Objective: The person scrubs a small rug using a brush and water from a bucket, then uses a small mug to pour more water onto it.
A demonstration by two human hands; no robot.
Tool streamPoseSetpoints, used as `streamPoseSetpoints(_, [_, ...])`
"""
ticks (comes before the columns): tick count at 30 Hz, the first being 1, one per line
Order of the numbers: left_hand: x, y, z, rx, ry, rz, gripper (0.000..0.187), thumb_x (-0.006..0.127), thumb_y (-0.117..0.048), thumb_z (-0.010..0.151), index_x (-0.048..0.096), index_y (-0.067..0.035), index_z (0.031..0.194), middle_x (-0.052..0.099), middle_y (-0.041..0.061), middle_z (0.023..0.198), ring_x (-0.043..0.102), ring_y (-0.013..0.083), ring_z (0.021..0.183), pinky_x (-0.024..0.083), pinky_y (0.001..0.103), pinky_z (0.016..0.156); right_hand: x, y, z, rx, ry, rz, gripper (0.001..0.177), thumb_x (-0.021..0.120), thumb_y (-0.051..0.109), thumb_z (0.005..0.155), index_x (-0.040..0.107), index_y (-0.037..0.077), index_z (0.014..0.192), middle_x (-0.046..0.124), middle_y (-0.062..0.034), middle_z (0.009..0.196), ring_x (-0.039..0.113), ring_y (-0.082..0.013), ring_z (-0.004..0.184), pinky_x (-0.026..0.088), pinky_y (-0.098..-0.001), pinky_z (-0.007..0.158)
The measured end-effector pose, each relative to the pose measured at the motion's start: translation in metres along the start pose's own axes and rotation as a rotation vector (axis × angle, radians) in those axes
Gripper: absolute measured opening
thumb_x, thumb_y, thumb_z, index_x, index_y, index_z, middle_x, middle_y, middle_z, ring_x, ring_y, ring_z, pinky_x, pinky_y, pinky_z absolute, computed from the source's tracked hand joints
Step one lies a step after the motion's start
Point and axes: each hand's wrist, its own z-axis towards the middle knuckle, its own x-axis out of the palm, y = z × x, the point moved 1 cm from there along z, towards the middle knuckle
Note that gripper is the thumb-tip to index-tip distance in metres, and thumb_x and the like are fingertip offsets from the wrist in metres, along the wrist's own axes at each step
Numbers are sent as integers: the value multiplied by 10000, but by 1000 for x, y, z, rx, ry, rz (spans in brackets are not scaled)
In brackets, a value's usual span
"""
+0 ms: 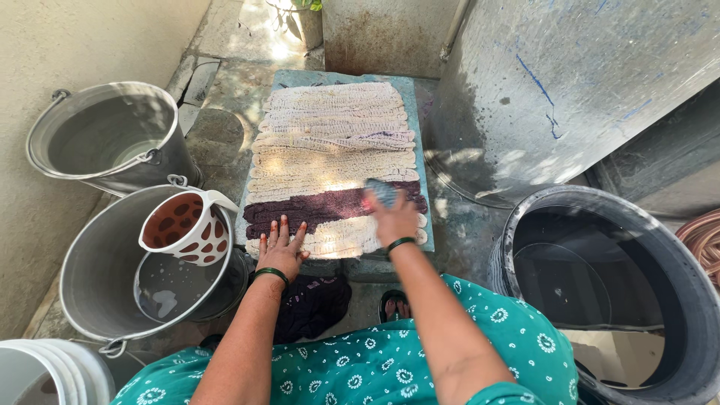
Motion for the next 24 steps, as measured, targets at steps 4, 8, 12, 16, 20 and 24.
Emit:
streamPoseSetpoints(4, [1, 0, 0, 10, -5, 8, 657, 385, -524, 1030, 67, -490, 1603, -115, -17, 1721, -110, 222, 1579, -10, 448, 1272, -9, -58, 40, 90, -138, -253, 628, 559, 442, 976, 274, 581, 1518, 217, -257, 1581, 321, -493, 1358, 325, -557, 1063])
streamPoseSetpoints(8, [-1, 0, 2, 8, -5, 13, 660, 387, -514, 1034, 60, -485, 1607, -120, -10, 1721, -112, 227, 1579, -9, 451, 1270, -14, -66, 46, 316, -98, -78, 618, 545, 464, 994, 259, 585, 1529, 206, -245, 1609, 337, -489, 1373, 329, -566, 1096])
streamPoseSetpoints(12, [-1, -1, 0, 7, -1, 4, 665, 394, -498, 1039, 56, -475, 1611, -120, -8, 1721, -115, 233, 1581, -12, 460, 1272, -2, -41, 12, 52, -160, -101, 610, 525, 410, 1031, 290, 586, 1566, 227, -275, 1615, 367, -491, 1379, 346, -587, 1087])
streamPoseSetpoints(16, [-8, -7, -8, 12, -8, 18, 740, 492, -491, 1026, 60, -430, 1623, -121, 43, 1725, -106, 274, 1586, 0, 478, 1271, 14, 1, -28, -306, -70, -255, 557, 558, 447, 1020, 314, 575, 1504, 97, -146, 1696, 266, -454, 1471, 281, -644, 1092])
streamPoseSetpoints(20, [-7, -16, -28, 4, -35, 53, 868, 608, -495, 983, 59, -367, 1642, -103, 94, 1729, -79, 304, 1590, 29, 492, 1274, -2, 10, -44, -212, 217, -259, 776, 621, 423, 972, 158, 511, 1589, -63, -121, 1710, 117, -447, 1527, 216, -656, 1148])
streamPoseSetpoints(24, [-4, -13, -29, 9, 28, 37, 873, 609, -490, 988, 26, -401, 1631, -126, 69, 1726, -86, 276, 1597, 69, 483, 1282, -38, 13, -42, -201, 283, -321, 832, 659, 451, 957, 152, 438, 1617, 6, -173, 1697, 122, -422, 1537, 208, -634, 1185])
